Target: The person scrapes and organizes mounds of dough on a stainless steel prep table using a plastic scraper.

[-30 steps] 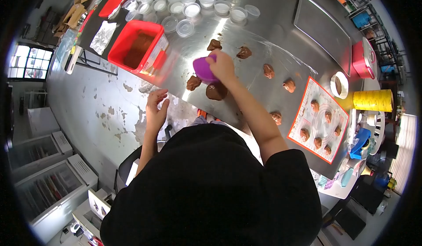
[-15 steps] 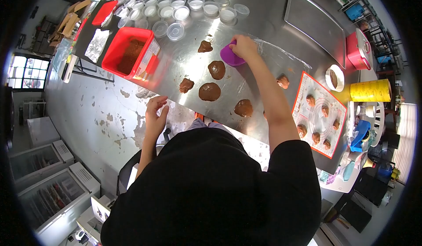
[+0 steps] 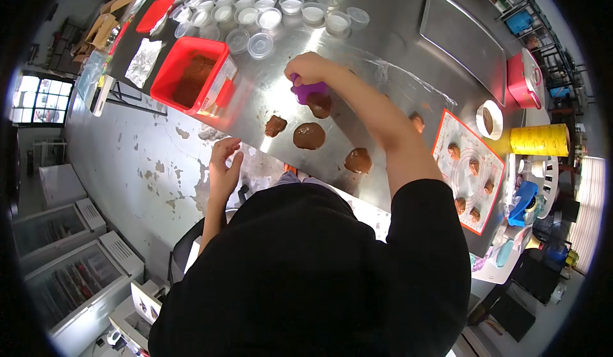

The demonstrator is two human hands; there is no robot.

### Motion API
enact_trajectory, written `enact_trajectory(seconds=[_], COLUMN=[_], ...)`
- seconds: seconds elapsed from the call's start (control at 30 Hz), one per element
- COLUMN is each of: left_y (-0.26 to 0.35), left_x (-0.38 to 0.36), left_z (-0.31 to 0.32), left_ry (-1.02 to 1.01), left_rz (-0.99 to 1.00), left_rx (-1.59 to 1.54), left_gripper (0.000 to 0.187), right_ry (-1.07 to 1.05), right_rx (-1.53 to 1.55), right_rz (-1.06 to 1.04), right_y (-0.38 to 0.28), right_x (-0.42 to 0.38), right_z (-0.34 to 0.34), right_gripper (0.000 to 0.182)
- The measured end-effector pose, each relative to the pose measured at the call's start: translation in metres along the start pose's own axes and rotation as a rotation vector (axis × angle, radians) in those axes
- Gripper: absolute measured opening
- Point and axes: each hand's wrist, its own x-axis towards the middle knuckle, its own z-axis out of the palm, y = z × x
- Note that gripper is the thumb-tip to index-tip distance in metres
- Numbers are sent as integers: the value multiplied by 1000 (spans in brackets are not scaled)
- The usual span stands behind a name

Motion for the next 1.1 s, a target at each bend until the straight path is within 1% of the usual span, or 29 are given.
enact_trajectory(seconds=[0.03, 0.1, 0.23, 0.3, 0.33, 0.4, 0.43, 0.5, 0.53, 0.6, 0.63, 0.7, 0.73, 0.8, 0.83, 0.87, 0.93, 0.97, 1.03, 1.07, 1.1], left_y=[-1, -5, -13, -14, -13, -11, -9, -6, -5, -5, -4, -3, -1, 0, 0, 0, -3, -4, -5, -6, -6], left_x=[1, 4, 8, 8, 10, 12, 15, 19, 21, 25, 26, 28, 29, 29, 29, 29, 30, 28, 27, 27, 27], left_z=[-1, -2, -2, 0, 2, 5, 7, 11, 12, 14, 14, 16, 17, 18, 18, 18, 18, 17, 15, 13, 13], left_ry=[4, 0, -1, -7, -20, -37, -52, -80, -89, -104, -103, -109, -120, -132, -139, -143, -134, -130, -134, -134, -135], left_rz=[10, 31, -4, -10, -8, -6, 15, 44, 56, 68, 66, 67, 64, 67, 78, 90, 90, 84, 71, 62, 63], left_rx=[10, 16, 2, -7, -18, -29, -30, -30, -43, -60, -54, -50, -50, -50, -63, -75, -81, -90, -72, -53, -52], left_gripper=[27, 27, 26, 26, 26, 26, 26, 26, 27, 27, 27, 28, 28, 28, 28, 28, 28, 27, 27, 28, 28], right_ry=[2, -233, -242, -48, -53, 101, 103, 234, 241, 403, 403, 524, 527, 455, 467, 472, 580, 579, 607, 607, 537], right_rx=[3, -16, -72, -23, -24, -6, -6, -21, -20, 57, 58, 111, 110, 89, 125, 122, 144, 147, 175, 176, 206], right_rz=[4, -71, -30, 50, 50, 209, 213, 296, 305, 411, 419, 508, 516, 573, 585, 583, 596, 595, 762, 764, 817], right_y=[-8, -22, -38, -28, -24, -19, -21, -25, -28, -33, -40, -53, -49, -33, -29, -24, -16, -12, 2, 5, 8], right_x=[6, 8, -25, -49, -58, -72, -75, -84, -87, -94, -96, -98, -97, -92, -92, -95, -99, -102, -106, -106, -106], right_z=[-5, -17, -33, -24, -17, -1, -1, -1, -3, -10, -13, -18, -10, 22, 26, 27, 27, 24, 12, 9, 6], right_gripper=[17, 16, 13, 9, 9, 8, 8, 9, 9, 10, 10, 12, 12, 14, 19, 19, 19, 19, 20, 20, 21])
